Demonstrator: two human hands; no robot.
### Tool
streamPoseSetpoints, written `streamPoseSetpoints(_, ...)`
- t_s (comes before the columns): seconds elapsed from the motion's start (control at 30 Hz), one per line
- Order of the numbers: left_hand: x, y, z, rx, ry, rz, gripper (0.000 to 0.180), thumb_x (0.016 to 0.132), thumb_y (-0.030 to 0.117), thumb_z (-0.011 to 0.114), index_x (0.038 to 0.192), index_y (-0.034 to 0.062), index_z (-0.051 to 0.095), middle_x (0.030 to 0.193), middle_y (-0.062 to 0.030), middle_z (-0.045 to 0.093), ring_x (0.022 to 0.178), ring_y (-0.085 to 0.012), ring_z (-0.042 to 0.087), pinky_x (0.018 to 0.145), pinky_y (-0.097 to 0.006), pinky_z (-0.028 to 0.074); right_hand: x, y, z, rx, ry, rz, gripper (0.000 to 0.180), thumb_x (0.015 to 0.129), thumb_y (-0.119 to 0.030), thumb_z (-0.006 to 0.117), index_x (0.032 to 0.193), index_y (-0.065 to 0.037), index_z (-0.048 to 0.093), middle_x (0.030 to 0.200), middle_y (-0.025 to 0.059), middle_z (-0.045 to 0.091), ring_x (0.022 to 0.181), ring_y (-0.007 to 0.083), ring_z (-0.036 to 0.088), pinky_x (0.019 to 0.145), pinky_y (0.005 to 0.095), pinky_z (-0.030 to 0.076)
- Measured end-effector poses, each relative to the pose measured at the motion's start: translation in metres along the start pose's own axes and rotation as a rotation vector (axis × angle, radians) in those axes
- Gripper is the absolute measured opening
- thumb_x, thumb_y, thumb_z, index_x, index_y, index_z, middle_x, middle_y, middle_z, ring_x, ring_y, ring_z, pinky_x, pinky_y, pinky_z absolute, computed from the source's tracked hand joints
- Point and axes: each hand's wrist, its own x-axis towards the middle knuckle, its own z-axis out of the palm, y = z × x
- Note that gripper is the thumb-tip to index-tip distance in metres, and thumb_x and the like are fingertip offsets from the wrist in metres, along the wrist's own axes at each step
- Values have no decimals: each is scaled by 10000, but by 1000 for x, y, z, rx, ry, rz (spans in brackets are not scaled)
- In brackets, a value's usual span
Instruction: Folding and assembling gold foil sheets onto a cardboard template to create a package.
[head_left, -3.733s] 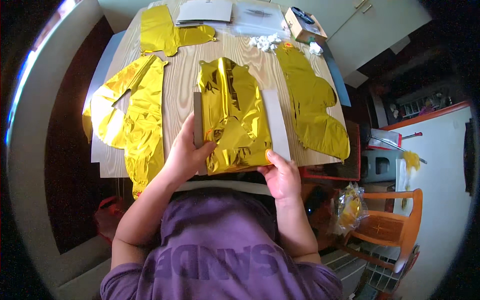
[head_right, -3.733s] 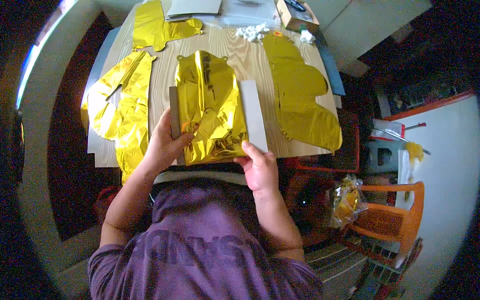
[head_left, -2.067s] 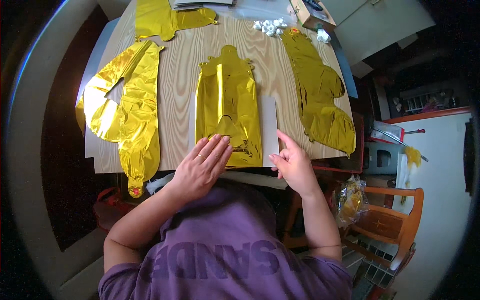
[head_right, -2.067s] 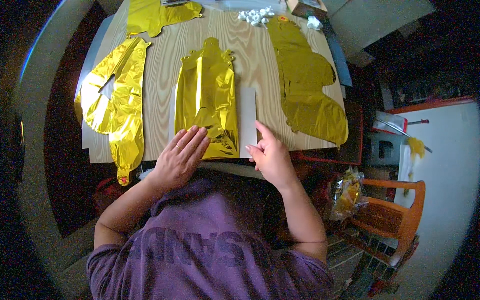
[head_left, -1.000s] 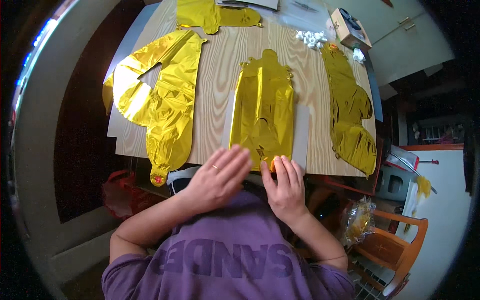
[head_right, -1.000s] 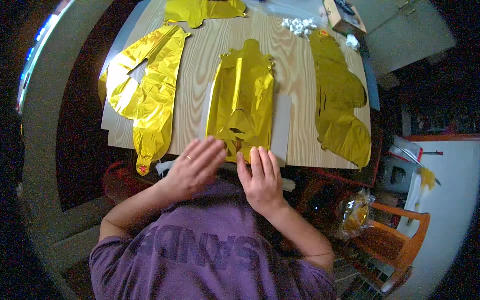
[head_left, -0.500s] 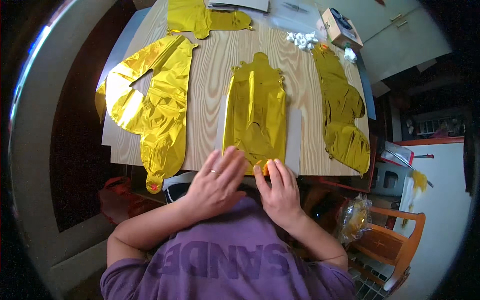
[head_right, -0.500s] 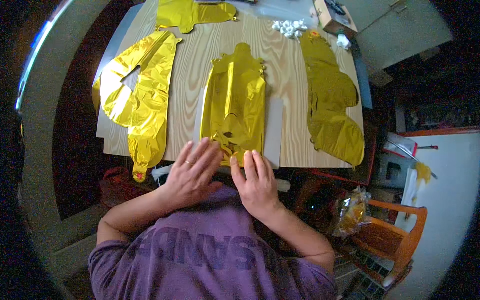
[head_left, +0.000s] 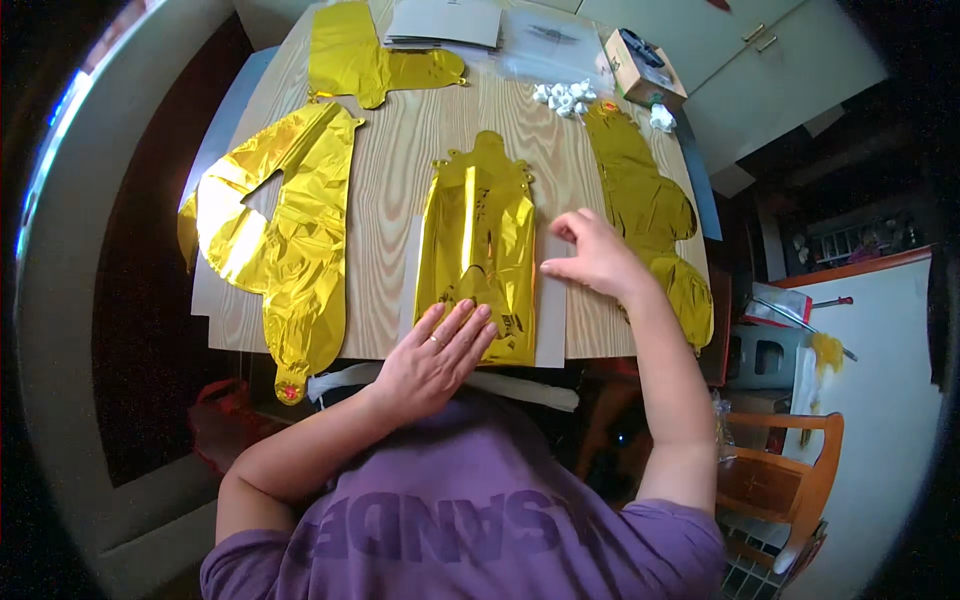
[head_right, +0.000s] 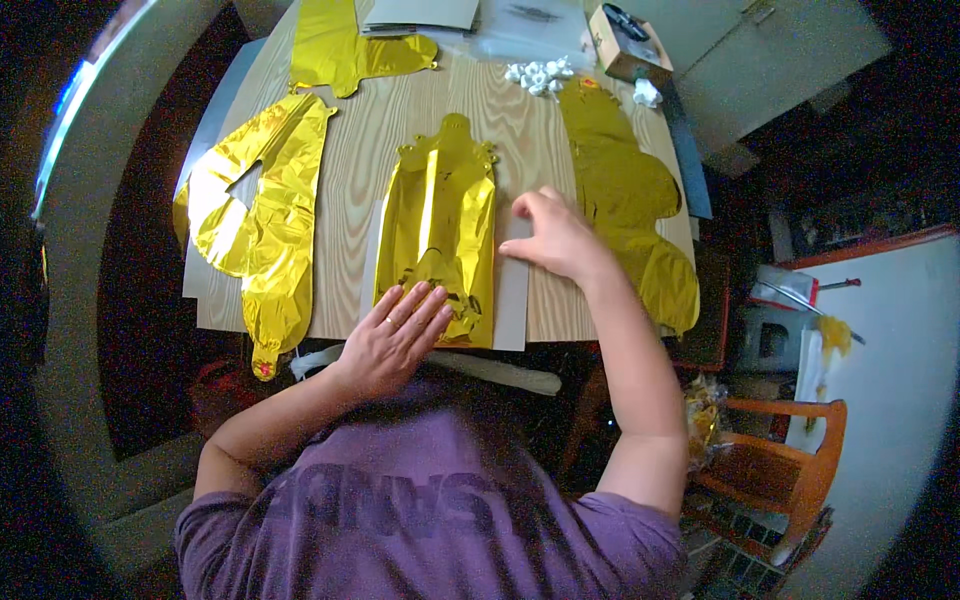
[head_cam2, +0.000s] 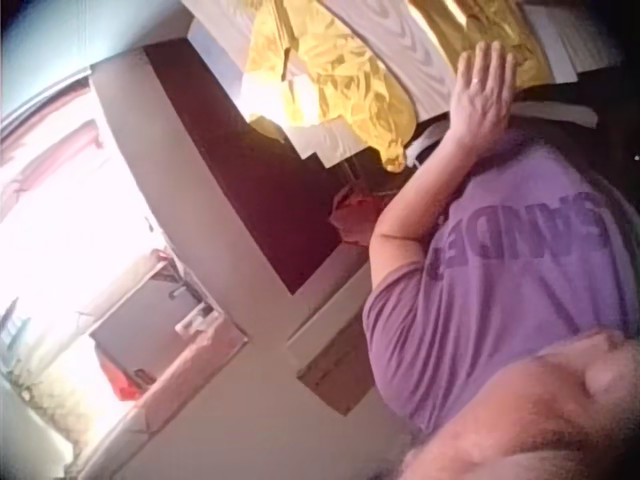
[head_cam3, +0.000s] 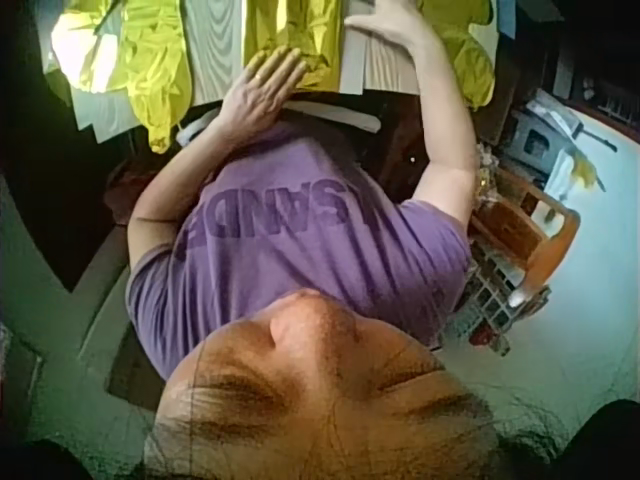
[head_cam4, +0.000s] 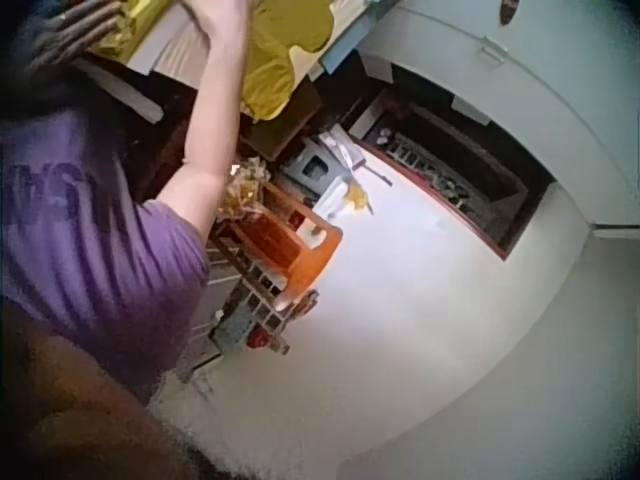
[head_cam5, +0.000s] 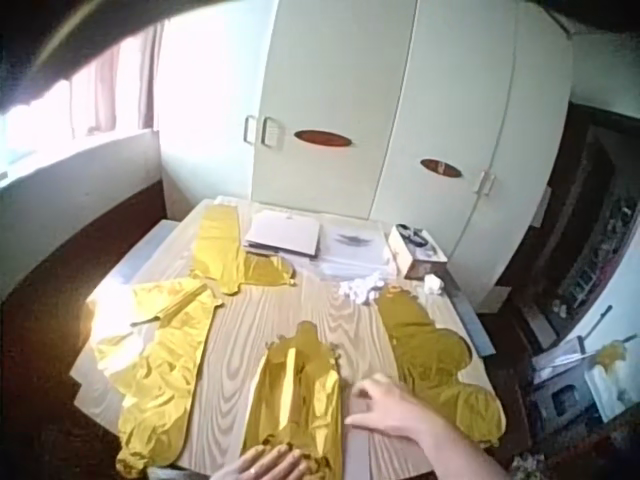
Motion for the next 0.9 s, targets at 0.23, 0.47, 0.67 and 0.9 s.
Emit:
streamPoseSetpoints(0.23, -14, -3, -3, -22, 14, 19, 594, 877, 234, 507, 1435, 43, 433, 1502, -127, 411, 1395, -300, 378, 1147, -477, 269, 18, -12, -12, 352, -432, 188, 410, 690, -190, 827, 986, 0, 616, 950, 87, 663, 851, 192, 616, 792, 318, 497)
streamPoseSetpoints(0.47, -21, -4, 3, -22, 83, 4, 568, 883, 219, 508, 1420, 42, 452, 1496, -133, 420, 1390, -304, 387, 1149, -477, 269, 33, 18, -13, 606, -201, 216, 272, 840, -100, 711, 1078, 18, 653, 950, 42, 684, 837, 103, 606, 764, 272, 500)
streamPoseSetpoints(0.67, -25, -6, 6, -317, 386, -181, 478, 842, 51, 543, 1316, -13, 532, 1344, -176, 563, 1267, -343, 527, 1085, -466, 374, 57, 94, -47, 398, 252, 316, 170, 845, -63, 664, 994, 18, 665, 852, 79, 688, 770, 150, 617, 711, 302, 495)
streamPoseSetpoints(0.9, -5, 1, -12, -246, 574, -276, 409, 869, 59, 579, 1274, 5, 573, 1285, -163, 612, 1211, -326, 574, 1049, -445, 408, 25, 38, -17, 241, -150, 236, 309, 815, -102, 672, 1105, 4, 669, 1040, 132, 703, 945, 197, 648, 850, 333, 506)
